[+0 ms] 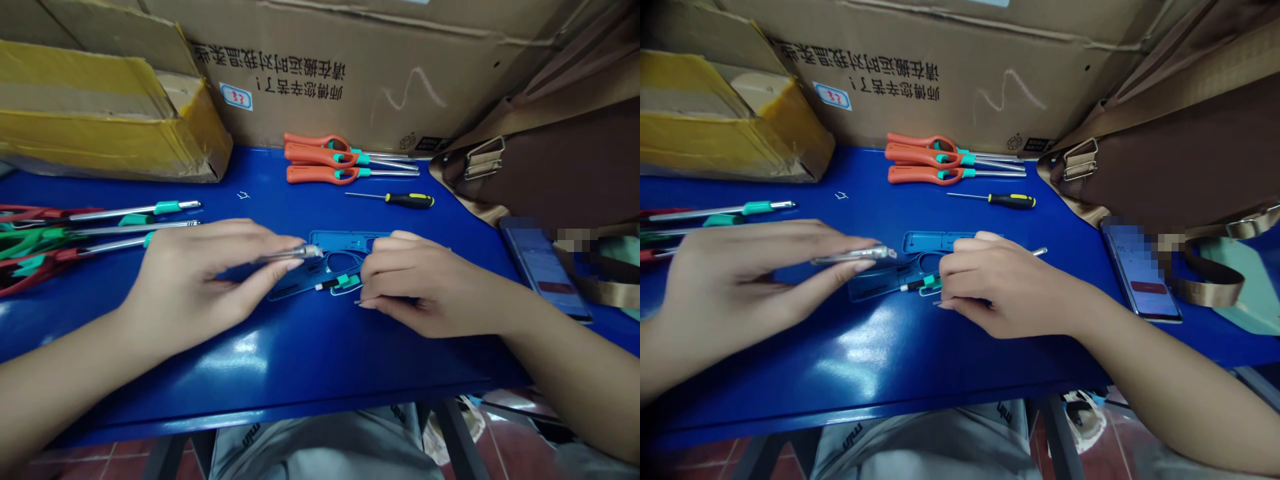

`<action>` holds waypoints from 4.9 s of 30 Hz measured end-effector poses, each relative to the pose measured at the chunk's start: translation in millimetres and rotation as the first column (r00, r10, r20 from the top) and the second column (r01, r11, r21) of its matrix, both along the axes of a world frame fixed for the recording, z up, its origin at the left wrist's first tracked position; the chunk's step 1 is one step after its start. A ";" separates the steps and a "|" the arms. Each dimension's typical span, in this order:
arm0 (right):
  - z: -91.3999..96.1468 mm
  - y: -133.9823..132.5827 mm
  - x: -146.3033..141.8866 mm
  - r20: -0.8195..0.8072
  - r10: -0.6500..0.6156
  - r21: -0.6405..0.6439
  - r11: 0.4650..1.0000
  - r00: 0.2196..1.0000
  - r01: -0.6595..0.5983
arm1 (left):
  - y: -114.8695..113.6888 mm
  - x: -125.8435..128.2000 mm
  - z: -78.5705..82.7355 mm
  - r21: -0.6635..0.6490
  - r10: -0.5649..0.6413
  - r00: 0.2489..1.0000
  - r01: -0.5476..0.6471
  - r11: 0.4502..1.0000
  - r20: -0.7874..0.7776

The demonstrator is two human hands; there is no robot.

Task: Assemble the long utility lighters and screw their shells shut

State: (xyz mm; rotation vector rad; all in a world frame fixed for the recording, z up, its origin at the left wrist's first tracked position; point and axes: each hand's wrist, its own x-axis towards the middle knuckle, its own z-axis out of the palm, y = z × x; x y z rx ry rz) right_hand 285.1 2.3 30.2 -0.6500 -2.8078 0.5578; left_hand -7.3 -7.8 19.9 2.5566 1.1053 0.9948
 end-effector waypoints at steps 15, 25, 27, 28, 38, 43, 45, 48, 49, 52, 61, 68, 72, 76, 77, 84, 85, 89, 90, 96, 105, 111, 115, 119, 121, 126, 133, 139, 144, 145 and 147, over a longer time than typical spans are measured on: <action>-15.0 0.5 -14.0 -0.143 -0.285 -0.133 0.954 0.948 0.267 | 6.8 7.4 -17.9 -0.057 -0.136 0.981 0.129 0.990 -0.135; -10.4 -9.3 -22.2 -0.242 -0.328 -0.295 0.921 0.913 0.253 | -6.6 15.1 -19.3 -0.168 -0.200 0.979 0.190 0.967 -0.042; -10.7 -10.7 -23.3 -0.233 -0.292 -0.280 0.934 0.928 0.224 | -8.0 15.6 -18.5 -0.175 -0.212 0.977 0.202 0.964 -0.040; -10.6 -10.9 -23.2 -0.222 -0.276 -0.266 0.940 0.935 0.214 | -8.8 16.0 -18.0 -0.182 -0.219 0.975 0.209 0.961 -0.035; -0.1 16.3 16.2 0.034 -0.374 0.157 0.918 0.927 0.365 | -4.0 15.0 -16.2 -0.296 -0.128 0.983 0.161 0.941 0.129; 3.3 1.5 0.7 -0.173 -0.344 0.036 0.934 0.923 0.355 | -7.1 15.5 -15.0 -0.350 -0.081 0.981 0.139 0.926 0.176; 0.1 -6.5 -10.7 -0.178 -0.258 -0.101 0.965 0.950 0.243 | -9.9 17.9 -13.5 -0.378 -0.055 0.980 0.125 0.917 0.192; -8.7 -12.8 -22.4 -0.206 -0.216 -0.200 0.964 0.954 0.174 | -13.7 22.0 -11.7 -0.418 -0.041 0.978 0.124 0.900 0.202; -11.6 -13.4 -24.2 -0.223 -0.216 -0.220 0.961 0.951 0.167 | -14.7 23.2 -11.6 -0.443 -0.037 0.977 0.129 0.887 0.210; -17.1 -13.0 -24.4 -0.250 -0.208 -0.251 0.957 0.945 0.144 | -16.8 26.2 -12.4 -0.555 -0.005 0.969 0.145 0.819 0.246; -19.4 -14.5 -23.6 -0.231 -0.205 -0.270 0.953 0.951 0.140 | -19.2 27.4 -13.1 -0.615 0.006 0.962 0.169 0.770 0.273; -20.7 -17.2 -25.6 -0.243 -0.211 -0.269 0.952 0.947 0.143 | -18.8 22.7 -12.9 -0.408 -0.151 0.976 0.203 0.890 0.155; -19.9 -18.7 -25.6 -0.184 -0.203 -0.233 0.960 0.962 0.158 | -21.7 23.2 -12.3 -0.336 -0.178 0.975 0.212 0.918 0.131; -19.4 -20.5 -26.1 -0.155 -0.188 -0.247 0.958 0.970 0.146 | -23.8 24.7 -10.8 -0.289 -0.139 0.984 0.166 0.943 0.113; -19.5 -20.6 -26.4 -0.167 -0.186 -0.265 0.954 0.968 0.138 | -23.7 25.1 -10.4 -0.289 -0.125 0.985 0.154 0.945 0.117; -17.9 -19.8 -26.8 -0.158 -0.199 -0.250 0.956 0.967 0.155 | -24.0 26.0 -10.7 -0.398 -0.095 0.977 0.166 0.902 0.194; -17.4 -19.6 -26.2 -0.154 -0.194 -0.239 0.959 0.969 0.154 | -24.2 25.8 -10.8 -0.406 -0.088 0.976 0.163 0.899 0.197; -14.8 -16.6 -21.9 -0.144 -0.179 -0.209 0.967 0.973 0.146 | -22.4 25.5 -9.5 -0.377 -0.057 0.972 0.141 0.915 0.226; -14.1 -15.5 -20.7 -0.145 -0.178 -0.200 0.969 0.973 0.148 | -21.5 25.5 -8.8 -0.366 -0.041 0.971 0.128 0.922 0.234; -11.6 -15.7 -20.6 -0.162 -0.180 -0.193 0.970 0.970 0.148 | -17.9 25.3 -10.5 -0.390 -0.072 0.967 0.166 0.906 0.243; -14.4 -18.9 -23.1 -0.140 -0.180 -0.190 0.970 0.974 0.152 | -19.5 25.2 -15.3 -0.446 -0.066 0.970 0.167 0.879 0.235; -15.3 -16.4 -22.6 -0.169 -0.183 -0.144 0.977 0.968 0.160 | -19.6 25.4 -13.9 -0.485 -0.054 0.961 0.185 0.855 0.271; -16.5 -16.3 -21.8 -0.217 -0.174 -0.072 0.984 0.961 0.162 | -18.6 25.9 -13.7 -0.495 -0.018 0.963 0.154 0.855 0.269; -17.1 -20.3 -22.3 -0.214 -0.135 -0.023 0.991 0.967 0.134 | -17.2 25.0 -12.3 -0.503 -0.027 0.966 0.157 0.850 0.255; -16.8 -22.0 -22.7 -0.221 -0.111 0.022 0.993 0.969 0.119 | -16.6 24.7 -10.7 -0.497 -0.037 0.968 0.160 0.853 0.247; -13.7 -20.7 -23.8 -0.190 -0.122 -0.002 0.992 0.974 0.124 | -17.6 27.0 -7.9 -0.495 -0.069 0.958 0.205 0.844 0.279; -8.2 -14.4 -15.5 -0.014 -0.144 -0.106 0.984 0.989 0.142 | -13.9 25.3 -10.5 -0.512 -0.038 0.968 0.164 0.843 0.247; -6.7 1.3 -0.1 0.084 -0.185 -0.054 0.980 0.979 0.190 | -5.2 18.9 -13.6 -0.507 0.008 0.976 0.106 0.855 0.218; -8.9 11.2 5.6 0.043 -0.195 -0.012 0.981 0.980 0.196 | -1.7 12.4 -20.2 -0.355 -0.047 0.998 0.057 0.933 0.038; -8.8 12.3 6.4 0.037 -0.195 -0.004 0.981 0.980 0.196 | -1.3 11.4 -21.6 -0.343 -0.055 0.998 0.053 0.938 0.005; -8.0 14.0 8.0 0.026 -0.199 0.002 0.980 0.980 0.199 | -0.2 9.7 -24.1 -0.320 -0.072 0.997 0.056 0.946 -0.039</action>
